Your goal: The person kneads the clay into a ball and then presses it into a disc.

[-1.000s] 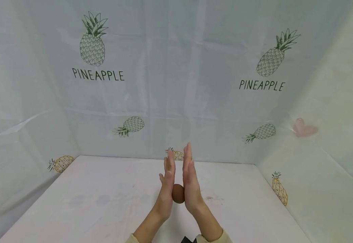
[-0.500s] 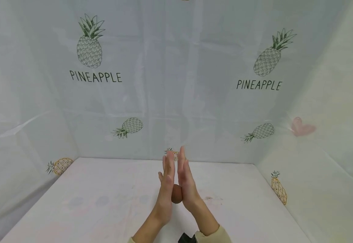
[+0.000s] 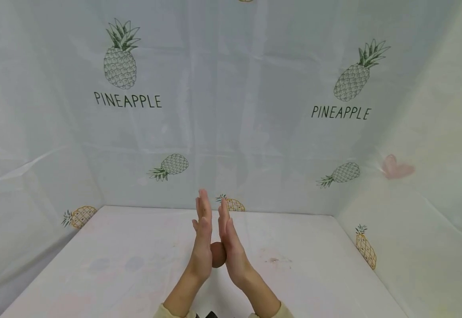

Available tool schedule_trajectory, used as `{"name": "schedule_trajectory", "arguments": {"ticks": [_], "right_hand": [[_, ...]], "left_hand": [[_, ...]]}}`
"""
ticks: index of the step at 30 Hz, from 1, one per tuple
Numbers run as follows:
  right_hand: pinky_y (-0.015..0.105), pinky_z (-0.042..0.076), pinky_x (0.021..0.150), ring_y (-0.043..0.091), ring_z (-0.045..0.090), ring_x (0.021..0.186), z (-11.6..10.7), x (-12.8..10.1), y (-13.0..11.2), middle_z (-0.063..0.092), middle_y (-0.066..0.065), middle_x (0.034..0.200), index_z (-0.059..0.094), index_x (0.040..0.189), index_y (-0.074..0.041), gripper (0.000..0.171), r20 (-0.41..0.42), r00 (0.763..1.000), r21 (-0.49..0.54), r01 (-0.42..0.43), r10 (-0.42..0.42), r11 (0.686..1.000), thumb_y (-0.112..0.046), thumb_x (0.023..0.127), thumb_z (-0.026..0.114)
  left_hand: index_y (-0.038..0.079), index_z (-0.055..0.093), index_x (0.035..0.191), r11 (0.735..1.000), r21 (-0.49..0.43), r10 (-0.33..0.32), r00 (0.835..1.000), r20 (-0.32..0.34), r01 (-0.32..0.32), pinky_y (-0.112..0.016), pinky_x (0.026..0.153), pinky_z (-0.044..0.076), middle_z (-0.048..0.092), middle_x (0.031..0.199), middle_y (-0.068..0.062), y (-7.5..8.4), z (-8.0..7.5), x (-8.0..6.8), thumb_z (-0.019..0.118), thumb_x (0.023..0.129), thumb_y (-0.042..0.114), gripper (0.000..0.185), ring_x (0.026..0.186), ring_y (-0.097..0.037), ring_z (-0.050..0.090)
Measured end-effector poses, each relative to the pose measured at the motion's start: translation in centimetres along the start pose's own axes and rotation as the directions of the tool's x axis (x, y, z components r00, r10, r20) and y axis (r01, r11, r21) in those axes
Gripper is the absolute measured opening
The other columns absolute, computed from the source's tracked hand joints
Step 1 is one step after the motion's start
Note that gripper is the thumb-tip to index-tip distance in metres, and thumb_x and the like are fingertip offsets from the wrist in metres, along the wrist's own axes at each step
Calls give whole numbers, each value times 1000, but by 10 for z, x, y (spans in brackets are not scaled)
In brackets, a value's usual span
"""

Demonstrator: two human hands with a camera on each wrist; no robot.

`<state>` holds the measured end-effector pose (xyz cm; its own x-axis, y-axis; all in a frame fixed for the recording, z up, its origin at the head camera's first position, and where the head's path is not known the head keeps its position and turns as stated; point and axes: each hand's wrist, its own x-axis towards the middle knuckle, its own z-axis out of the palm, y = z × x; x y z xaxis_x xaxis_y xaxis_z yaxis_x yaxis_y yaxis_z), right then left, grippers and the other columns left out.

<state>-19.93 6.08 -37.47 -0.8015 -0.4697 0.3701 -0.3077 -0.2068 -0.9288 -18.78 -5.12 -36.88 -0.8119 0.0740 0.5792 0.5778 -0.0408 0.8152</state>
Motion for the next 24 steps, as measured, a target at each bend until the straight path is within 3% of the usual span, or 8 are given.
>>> {"name": "schedule_trajectory", "arguments": {"ticks": [6, 11, 19, 24], "right_hand": [[67, -16, 125, 14, -16, 162, 4, -6, -10, -12, -14, 176, -6, 167, -48, 56, -25, 999, -25, 22, -23, 999, -56, 112, 2], [69, -18, 123, 12, -17, 162, 4, -10, -19, -12, -17, 176, -7, 167, -47, 56, -32, 998, -50, 53, -55, 997, -53, 112, 0], [69, -20, 122, 10, -16, 162, -1, -13, -29, -12, -18, 175, -7, 166, -50, 54, -50, 995, -65, 78, -81, 995, -50, 113, 1], [65, -18, 124, 9, -15, 162, -9, -11, -33, -13, -18, 175, -9, 168, -45, 56, -85, 990, -82, 108, -115, 991, -49, 113, 1]], "left_hand": [[33, -12, 169, 1000, 16, 1, 1000, -11, 0, -65, 118, -30, -19, 174, 19, -6, -4, 3, 5, 112, 43, 60, 160, -12, -26], [34, -13, 169, 999, 30, -40, 999, -4, 40, -66, 117, -30, -21, 174, 18, -13, -4, 3, 7, 112, 44, 60, 159, -12, -28], [34, -15, 168, 997, 29, -75, 997, 34, 74, -68, 116, -31, -22, 173, 17, -22, 5, 1, 7, 112, 46, 61, 159, -16, -29], [36, -13, 168, 997, 15, -78, 995, 61, 77, -67, 116, -31, -18, 174, 18, -25, 15, -4, 9, 112, 45, 61, 160, -15, -27]]}}
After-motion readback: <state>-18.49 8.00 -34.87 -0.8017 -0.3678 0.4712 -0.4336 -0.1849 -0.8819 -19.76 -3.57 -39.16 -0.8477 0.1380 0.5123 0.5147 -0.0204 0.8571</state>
